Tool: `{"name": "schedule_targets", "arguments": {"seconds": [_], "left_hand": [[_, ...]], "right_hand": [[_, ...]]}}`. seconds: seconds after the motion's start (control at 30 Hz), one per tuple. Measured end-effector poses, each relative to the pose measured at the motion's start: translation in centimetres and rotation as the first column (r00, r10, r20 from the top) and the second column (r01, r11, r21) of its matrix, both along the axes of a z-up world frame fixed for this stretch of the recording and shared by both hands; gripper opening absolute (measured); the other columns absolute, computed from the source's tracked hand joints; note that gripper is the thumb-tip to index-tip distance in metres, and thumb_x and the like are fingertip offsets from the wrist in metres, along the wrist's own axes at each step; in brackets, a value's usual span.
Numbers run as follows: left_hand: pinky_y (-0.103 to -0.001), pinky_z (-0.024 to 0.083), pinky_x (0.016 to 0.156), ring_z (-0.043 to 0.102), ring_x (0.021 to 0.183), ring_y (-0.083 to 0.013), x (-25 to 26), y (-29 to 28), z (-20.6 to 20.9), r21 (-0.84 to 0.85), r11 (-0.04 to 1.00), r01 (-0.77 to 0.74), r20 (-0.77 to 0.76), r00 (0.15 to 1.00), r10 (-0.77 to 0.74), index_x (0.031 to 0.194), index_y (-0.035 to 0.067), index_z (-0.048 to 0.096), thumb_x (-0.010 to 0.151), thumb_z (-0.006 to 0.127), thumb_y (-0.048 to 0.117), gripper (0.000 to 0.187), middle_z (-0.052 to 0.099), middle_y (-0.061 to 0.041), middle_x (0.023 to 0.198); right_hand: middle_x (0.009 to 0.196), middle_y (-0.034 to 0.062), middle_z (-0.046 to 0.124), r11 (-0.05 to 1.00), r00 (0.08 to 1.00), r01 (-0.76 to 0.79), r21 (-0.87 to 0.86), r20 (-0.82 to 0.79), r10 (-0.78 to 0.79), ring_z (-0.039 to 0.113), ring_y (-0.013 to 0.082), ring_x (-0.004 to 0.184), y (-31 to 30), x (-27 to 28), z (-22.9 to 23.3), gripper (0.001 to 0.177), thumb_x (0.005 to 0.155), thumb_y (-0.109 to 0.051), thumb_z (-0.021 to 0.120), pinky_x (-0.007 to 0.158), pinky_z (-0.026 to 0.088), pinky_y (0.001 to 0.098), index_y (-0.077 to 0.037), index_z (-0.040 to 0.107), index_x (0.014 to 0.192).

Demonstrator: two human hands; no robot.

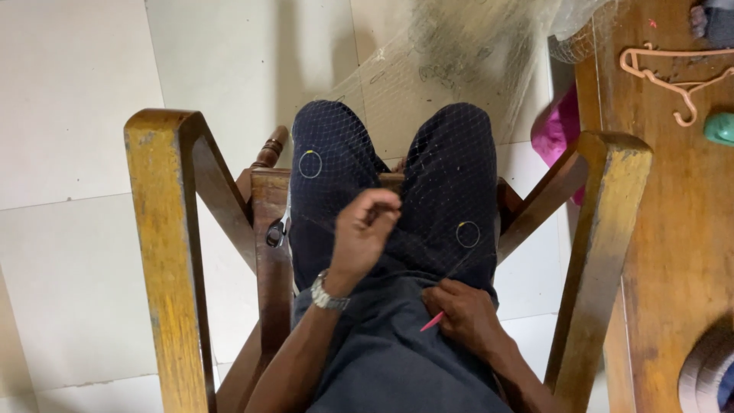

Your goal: Repairing a fishing net by weaving and knotting with a netting needle while sitting in a chair.

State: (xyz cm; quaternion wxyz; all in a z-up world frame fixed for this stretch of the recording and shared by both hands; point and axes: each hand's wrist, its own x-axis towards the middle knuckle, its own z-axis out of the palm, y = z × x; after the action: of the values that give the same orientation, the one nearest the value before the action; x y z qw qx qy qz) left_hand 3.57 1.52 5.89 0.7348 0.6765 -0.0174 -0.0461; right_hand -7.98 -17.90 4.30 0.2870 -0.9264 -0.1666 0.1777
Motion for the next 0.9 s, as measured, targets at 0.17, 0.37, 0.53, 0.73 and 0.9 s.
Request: {"name": "schedule_targets", "arguments": {"seconds": [0.17, 0.37, 0.53, 0.73, 0.9], "left_hand": [[-0.027, 0.051, 0.063, 0.053, 0.066, -0.011, -0.6, -3.3, -3.3, -0.01, 0.994, 0.112, -0.424, 0.9, -0.106, 0.084, 0.01, 0.052, 0.079, 0.057, 0.005, 0.009, 0.053, -0.002, 0.076], [-0.037, 0.058, 0.061, 0.054, 0.057, -0.0137, -0.8, -2.7, -3.8, -0.396, 0.884, -0.248, -0.651, 0.755, -0.08, 0.079, 0.009, 0.05, 0.081, 0.056, -0.003, 0.013, 0.05, -0.005, 0.062], [-0.038, 0.055, 0.067, 0.058, 0.065, -0.0178, -1.8, -2.9, -4.6, -0.428, 0.832, -0.353, -0.684, 0.728, -0.043, 0.081, 0.009, 0.052, 0.081, 0.057, 0.0, 0.011, 0.054, -0.006, 0.067], [-0.043, 0.057, 0.066, 0.059, 0.068, -0.0192, -3.0, -2.6, -4.3, -0.459, 0.789, -0.41, -0.712, 0.701, -0.05, 0.083, 0.006, 0.052, 0.082, 0.055, -0.002, 0.008, 0.054, -0.008, 0.076], [-0.034, 0.059, 0.062, 0.063, 0.082, -0.0228, -3.8, -2.6, -4.3, -0.357, 0.843, -0.401, -0.738, 0.675, 0.008, 0.088, 0.003, 0.052, 0.082, 0.053, -0.006, 0.011, 0.056, -0.011, 0.095]], "right_hand": [[0.068, -0.0007, 0.053, 1.0, 0.999, -0.004, -0.004, 0.05, 0.004, 0.058, 0.02, 0.058, 0.1, 0.3, 0.3, 0.01, 0.08, -0.02, 0.058, 0.044, 0.041, 0.0352, -0.019, 0.062, 0.089], [0.067, -0.0014, 0.054, 0.999, 0.998, 0.02, 0.037, 0.056, -0.022, 0.057, 0.0196, 0.057, 0.2, 0.5, 0.0, 0.012, 0.076, -0.014, 0.058, 0.044, 0.04, 0.0341, -0.018, 0.062, 0.087], [0.068, -0.0017, 0.054, 1.0, 0.999, 0.017, 0.015, 0.037, -0.018, 0.058, 0.0197, 0.058, 0.2, 0.5, -0.2, 0.011, 0.076, -0.015, 0.058, 0.045, 0.04, 0.0348, -0.019, 0.062, 0.086], [0.069, -0.0004, 0.054, 1.0, 1.0, 0.001, -0.016, 0.014, -0.001, 0.058, 0.0213, 0.058, 0.1, 0.9, -0.3, 0.009, 0.081, -0.022, 0.057, 0.045, 0.041, 0.0364, -0.019, 0.062, 0.089], [0.085, -0.0011, 0.063, 0.956, 0.961, 0.222, 0.192, -0.21, -0.181, 0.059, 0.0126, 0.071, 0.0, 2.9, 1.8, 0.037, 0.076, -0.028, 0.07, 0.062, 0.045, 0.026, -0.018, 0.059, 0.11]]}}
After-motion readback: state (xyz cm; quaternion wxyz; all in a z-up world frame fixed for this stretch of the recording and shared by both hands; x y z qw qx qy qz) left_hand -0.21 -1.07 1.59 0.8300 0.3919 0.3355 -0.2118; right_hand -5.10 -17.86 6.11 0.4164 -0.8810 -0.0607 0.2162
